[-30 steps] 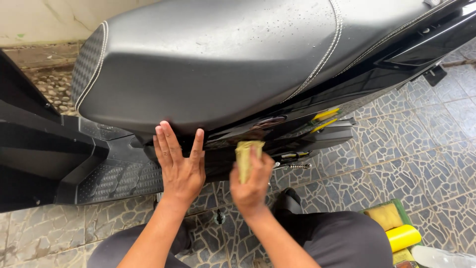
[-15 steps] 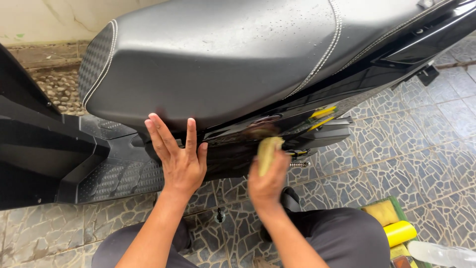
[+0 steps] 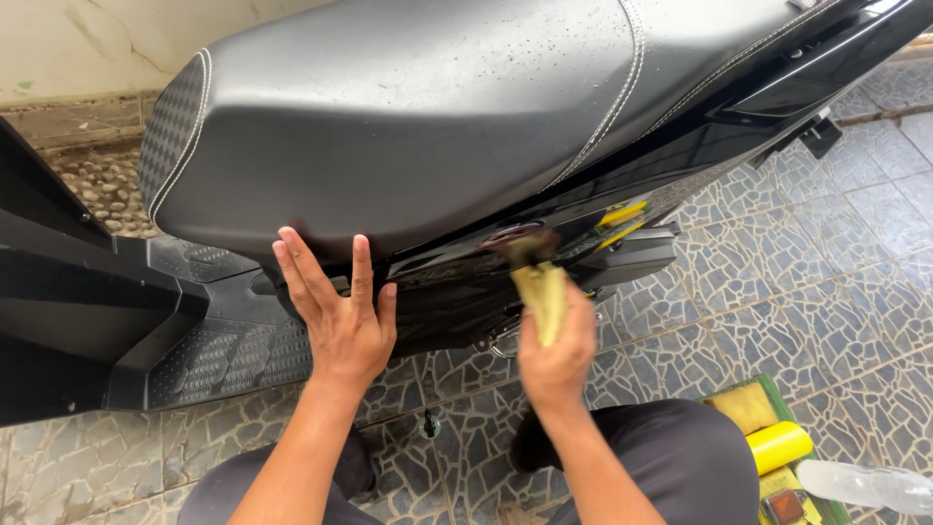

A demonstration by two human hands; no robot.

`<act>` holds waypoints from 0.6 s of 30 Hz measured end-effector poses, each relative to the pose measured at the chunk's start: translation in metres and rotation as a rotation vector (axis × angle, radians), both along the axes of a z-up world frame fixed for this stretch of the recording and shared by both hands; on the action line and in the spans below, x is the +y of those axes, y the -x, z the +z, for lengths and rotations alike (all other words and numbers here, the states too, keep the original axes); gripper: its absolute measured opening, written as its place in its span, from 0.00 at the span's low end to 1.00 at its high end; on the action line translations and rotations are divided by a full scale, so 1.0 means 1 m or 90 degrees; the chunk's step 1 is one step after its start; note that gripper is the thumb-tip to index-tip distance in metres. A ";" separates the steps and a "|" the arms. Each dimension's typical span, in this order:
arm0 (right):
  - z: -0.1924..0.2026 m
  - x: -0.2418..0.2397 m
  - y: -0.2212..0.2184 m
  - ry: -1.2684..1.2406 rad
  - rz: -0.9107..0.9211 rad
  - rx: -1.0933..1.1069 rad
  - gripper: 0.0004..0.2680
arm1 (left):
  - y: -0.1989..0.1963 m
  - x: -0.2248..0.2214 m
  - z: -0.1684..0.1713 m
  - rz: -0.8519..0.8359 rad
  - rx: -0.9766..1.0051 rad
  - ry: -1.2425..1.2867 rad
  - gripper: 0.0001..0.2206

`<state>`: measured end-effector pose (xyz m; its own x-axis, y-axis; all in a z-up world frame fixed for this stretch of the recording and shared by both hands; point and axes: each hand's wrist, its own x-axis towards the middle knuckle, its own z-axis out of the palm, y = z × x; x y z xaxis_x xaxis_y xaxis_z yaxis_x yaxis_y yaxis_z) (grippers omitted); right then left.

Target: The person sits on the floor and wipes the side panel of a black scooter with a yellow cloth. They repeatedly fold and unfold the cloth while cleaning the area below the seat and around the footrest.

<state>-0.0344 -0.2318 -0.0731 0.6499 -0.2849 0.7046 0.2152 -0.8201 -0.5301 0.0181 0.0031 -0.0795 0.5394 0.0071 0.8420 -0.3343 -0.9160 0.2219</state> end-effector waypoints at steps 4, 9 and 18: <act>-0.006 -0.002 -0.007 -0.042 0.002 -0.025 0.17 | 0.001 -0.001 0.000 -0.003 0.004 -0.001 0.28; -0.061 0.056 -0.008 0.265 0.094 -0.021 0.16 | -0.004 -0.006 -0.003 0.008 -0.014 -0.023 0.31; -0.055 0.012 -0.014 -0.020 0.117 0.053 0.10 | -0.001 -0.013 -0.010 0.033 -0.047 -0.070 0.27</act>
